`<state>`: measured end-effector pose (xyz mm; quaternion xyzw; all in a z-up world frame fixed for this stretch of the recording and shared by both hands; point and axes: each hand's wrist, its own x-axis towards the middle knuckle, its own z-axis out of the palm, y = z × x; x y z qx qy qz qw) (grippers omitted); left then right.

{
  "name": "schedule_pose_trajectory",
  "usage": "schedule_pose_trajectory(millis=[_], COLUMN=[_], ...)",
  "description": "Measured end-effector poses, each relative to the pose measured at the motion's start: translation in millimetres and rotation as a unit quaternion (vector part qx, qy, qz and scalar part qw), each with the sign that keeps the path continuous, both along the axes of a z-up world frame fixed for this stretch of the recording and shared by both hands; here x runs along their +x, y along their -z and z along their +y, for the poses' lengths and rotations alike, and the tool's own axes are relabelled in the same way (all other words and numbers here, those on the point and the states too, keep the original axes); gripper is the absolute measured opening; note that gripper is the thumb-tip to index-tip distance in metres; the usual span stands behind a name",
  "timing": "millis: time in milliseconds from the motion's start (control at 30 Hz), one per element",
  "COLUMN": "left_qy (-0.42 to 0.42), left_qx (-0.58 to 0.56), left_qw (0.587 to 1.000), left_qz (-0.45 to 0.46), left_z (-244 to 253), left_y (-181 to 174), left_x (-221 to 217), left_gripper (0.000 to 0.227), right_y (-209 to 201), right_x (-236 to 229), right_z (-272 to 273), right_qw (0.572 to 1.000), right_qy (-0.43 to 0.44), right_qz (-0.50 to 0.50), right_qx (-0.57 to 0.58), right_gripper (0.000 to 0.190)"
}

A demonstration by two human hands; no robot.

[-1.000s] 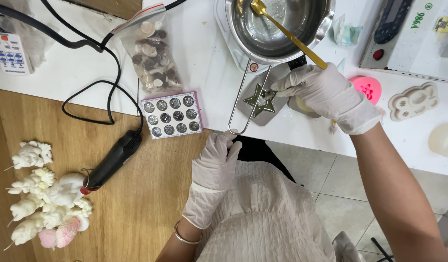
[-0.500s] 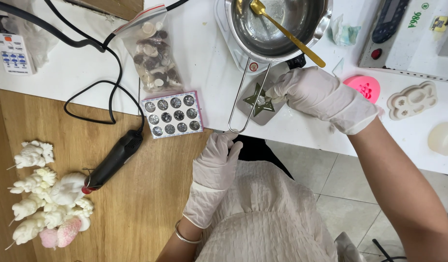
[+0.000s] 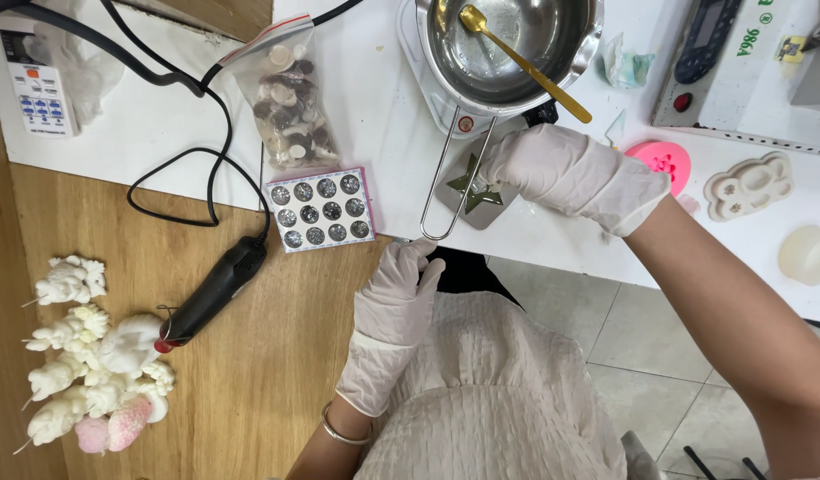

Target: Pour melted wax from a small pot into a star-shaped candle mold and place decorations.

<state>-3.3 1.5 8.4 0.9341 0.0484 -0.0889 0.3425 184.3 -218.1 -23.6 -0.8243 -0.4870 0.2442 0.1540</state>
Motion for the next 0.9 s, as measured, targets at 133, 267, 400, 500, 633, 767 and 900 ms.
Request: schedule_pose_trajectory(millis=[133,267,400,500,633,767,900], left_qy=[-0.002,-0.001,0.003,0.007,0.011,0.012,0.016], left_qx=[-0.019,0.006,-0.011,-0.013,-0.008,-0.009,-0.037], left_qw=[1.0,1.0,1.0,1.0,1.0,1.0,0.999], left_qz=[-0.003,-0.014,-0.002,-0.013,-0.01,-0.017,0.018], left_z=[0,-2,-2,-2,-2,-9,-28], left_y=[2,6,3,-1,0,1,1], left_x=[-2,-5,-4,-3,-3,3,8], left_gripper=[0.027,0.025,0.026,0.027,0.022,0.025,0.028], right_y=[-5,-15,-22,-36,-64,-66,-5], right_x=[1,3,0,-7,-33,-76,-105], right_z=[4,1,-6,-22,-51,-48,-29], right_qw=[1.0,1.0,0.998,0.99,0.951,0.814,0.633], right_qy=[-0.002,0.001,0.046,0.118,0.276,0.542,0.642], right_qz=[0.001,0.012,0.029,0.056,0.057,0.1,0.23], right_qx=[-0.023,-0.01,0.016,0.05,0.127,0.181,0.367], right_gripper=[0.031,0.029,0.036,0.042,0.026,0.014,0.012])
